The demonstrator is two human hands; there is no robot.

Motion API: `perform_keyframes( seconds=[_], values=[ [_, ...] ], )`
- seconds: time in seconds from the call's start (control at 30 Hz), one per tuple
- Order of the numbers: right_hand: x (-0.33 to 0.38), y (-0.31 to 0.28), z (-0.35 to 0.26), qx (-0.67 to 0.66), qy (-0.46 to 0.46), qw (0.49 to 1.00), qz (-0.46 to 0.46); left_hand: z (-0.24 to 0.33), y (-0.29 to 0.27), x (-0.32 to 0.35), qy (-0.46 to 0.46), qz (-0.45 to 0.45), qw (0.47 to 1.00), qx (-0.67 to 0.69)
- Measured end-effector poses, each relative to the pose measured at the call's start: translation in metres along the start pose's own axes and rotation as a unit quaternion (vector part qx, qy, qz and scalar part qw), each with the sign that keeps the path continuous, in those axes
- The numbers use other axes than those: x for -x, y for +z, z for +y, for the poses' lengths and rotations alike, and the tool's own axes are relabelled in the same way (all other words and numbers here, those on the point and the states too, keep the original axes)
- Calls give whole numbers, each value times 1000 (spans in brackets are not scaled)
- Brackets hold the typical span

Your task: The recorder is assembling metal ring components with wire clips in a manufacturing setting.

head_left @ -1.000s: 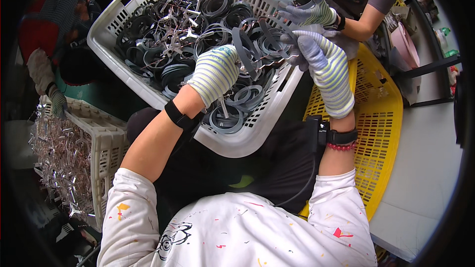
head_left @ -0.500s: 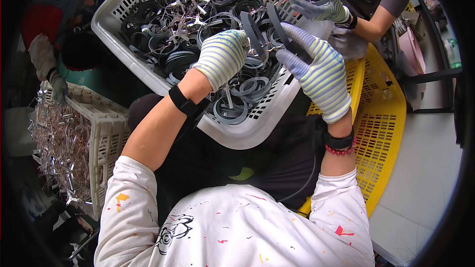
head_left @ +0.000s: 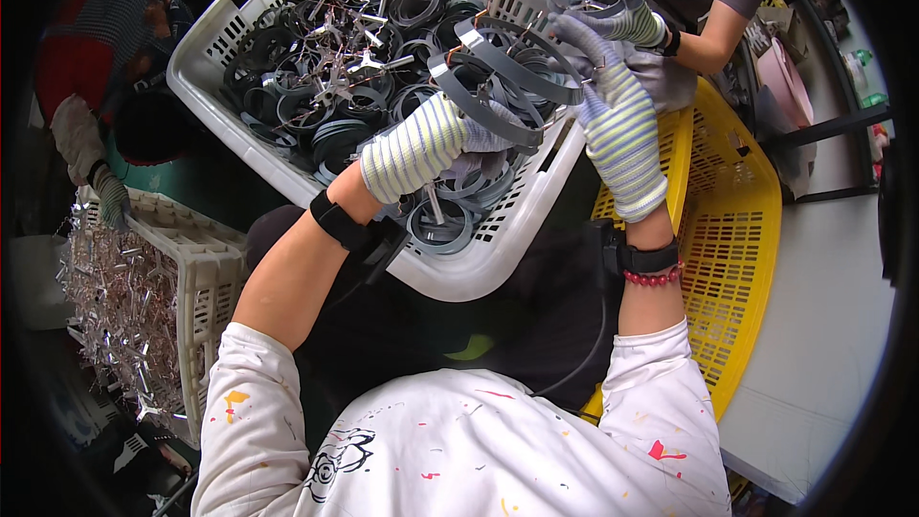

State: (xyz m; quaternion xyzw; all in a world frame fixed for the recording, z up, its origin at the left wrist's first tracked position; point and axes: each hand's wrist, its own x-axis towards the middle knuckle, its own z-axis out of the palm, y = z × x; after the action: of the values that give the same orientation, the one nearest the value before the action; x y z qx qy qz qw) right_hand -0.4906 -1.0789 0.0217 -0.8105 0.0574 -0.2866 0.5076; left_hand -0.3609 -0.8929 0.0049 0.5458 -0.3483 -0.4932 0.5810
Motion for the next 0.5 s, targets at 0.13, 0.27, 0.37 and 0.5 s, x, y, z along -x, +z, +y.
perform_keyframes(
  seconds=[0.13, 0.27, 0.37, 0.5],
  values=[
    [2, 11, 1, -1, -16, 1000, -24, -5, 4, 0, -19, -31, 992, 118],
    [5, 14, -4, 91, -36, 995, -6, -5, 1, -1, -35, -51, 990, 124],
    [7, 12, -4, 154, -68, 986, -14, -13, 2, -2, -12, -11, 976, 216],
    [7, 15, -5, 131, -50, 990, -14, -13, -5, -1, -1, -50, 986, 162]
  ],
)
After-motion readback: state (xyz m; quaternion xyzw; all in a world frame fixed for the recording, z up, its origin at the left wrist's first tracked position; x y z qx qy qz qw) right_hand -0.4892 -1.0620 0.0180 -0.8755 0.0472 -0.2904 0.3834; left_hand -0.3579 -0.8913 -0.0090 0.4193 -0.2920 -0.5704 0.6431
